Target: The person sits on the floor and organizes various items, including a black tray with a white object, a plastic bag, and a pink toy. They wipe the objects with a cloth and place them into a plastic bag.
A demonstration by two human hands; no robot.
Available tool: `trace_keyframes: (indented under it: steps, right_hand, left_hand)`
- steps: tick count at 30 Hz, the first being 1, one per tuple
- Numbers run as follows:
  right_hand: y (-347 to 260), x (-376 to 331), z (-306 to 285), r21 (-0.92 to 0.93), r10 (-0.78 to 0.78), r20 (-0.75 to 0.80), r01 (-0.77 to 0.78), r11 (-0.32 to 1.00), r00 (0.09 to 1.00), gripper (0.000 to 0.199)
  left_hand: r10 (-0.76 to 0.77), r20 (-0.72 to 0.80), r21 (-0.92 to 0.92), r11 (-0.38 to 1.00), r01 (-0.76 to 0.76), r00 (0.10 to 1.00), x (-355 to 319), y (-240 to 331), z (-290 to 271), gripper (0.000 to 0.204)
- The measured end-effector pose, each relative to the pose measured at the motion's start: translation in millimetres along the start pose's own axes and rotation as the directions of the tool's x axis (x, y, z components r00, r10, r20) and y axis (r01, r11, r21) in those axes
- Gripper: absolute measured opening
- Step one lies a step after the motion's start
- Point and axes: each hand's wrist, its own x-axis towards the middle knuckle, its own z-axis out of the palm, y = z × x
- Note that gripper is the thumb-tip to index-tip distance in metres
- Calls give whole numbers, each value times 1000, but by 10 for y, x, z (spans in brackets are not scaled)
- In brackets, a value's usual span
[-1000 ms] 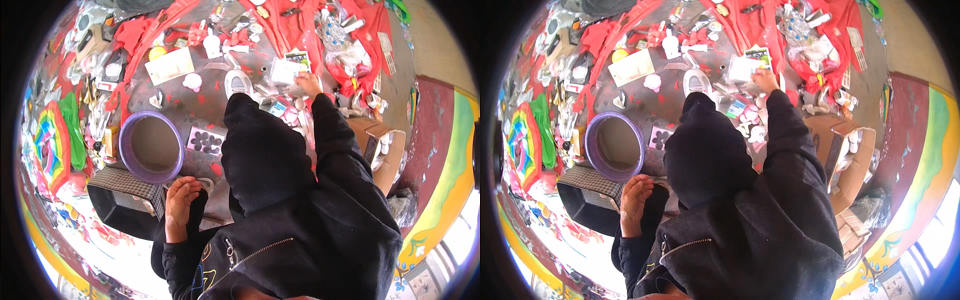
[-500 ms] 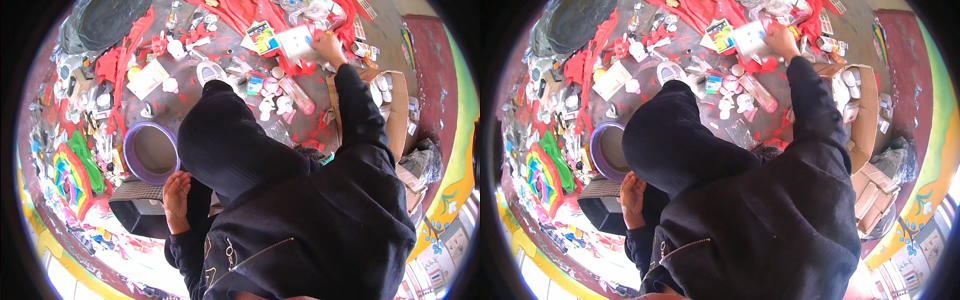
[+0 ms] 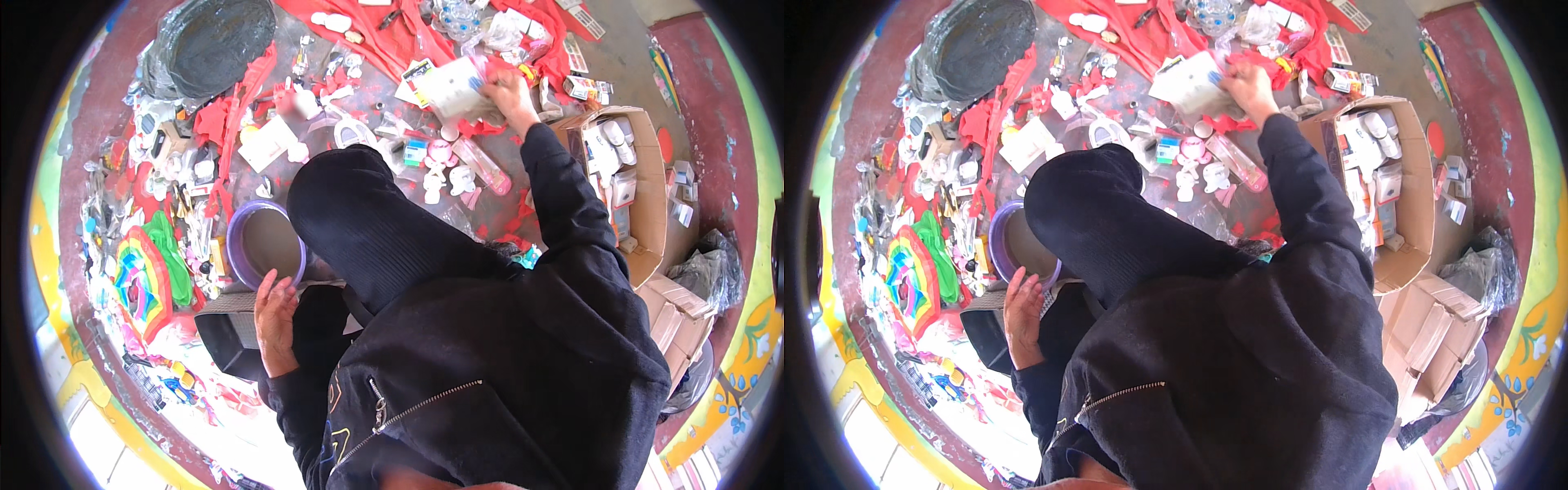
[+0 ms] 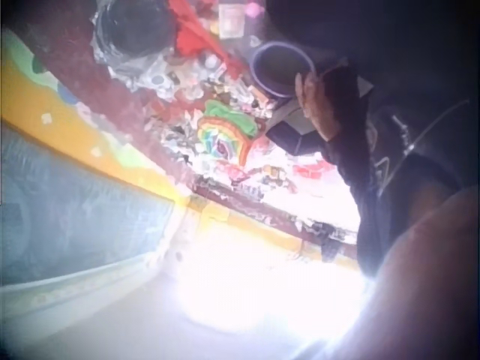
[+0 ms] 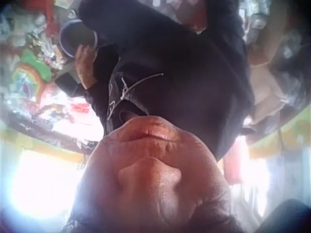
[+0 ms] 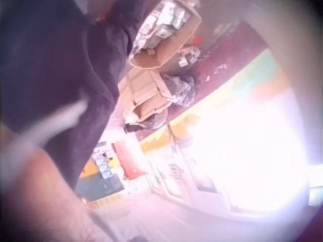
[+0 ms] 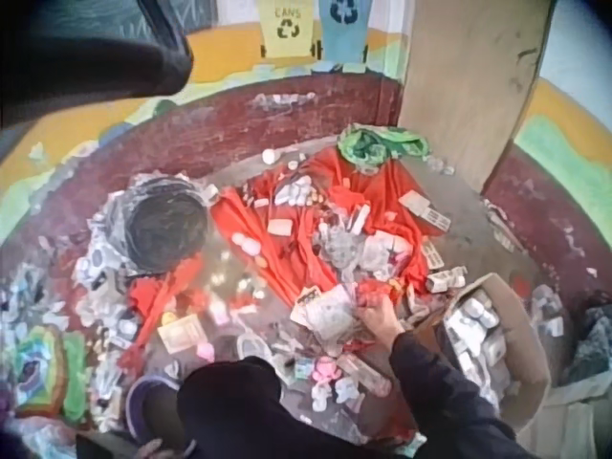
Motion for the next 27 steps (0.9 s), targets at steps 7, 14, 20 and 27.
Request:
trace_keyframes:
  steps: [7, 14, 20, 27]
  right_hand:
    - [-1669, 134, 115, 667, -252, 169, 78, 741, 953, 10]
    - [-3364, -605, 791, 645, -476, 484, 68, 761, 734, 14]
    - [-3668, -1596, 1757, 561, -496, 721, 14, 828, 483, 13]
    - [-3506, -1738, 2678, 343, -261, 846, -100, 934, 464, 9]
  left_hand:
    - [196, 138, 33, 979, -202, 971, -214, 315, 120, 47]
    - [548, 310, -199, 836, -511, 777, -442, 584, -76, 63]
    - [740, 313, -679, 613, -404, 596, -342, 599, -179, 76]
    - [552, 60, -782, 544, -305, 832, -145, 335, -569, 37]
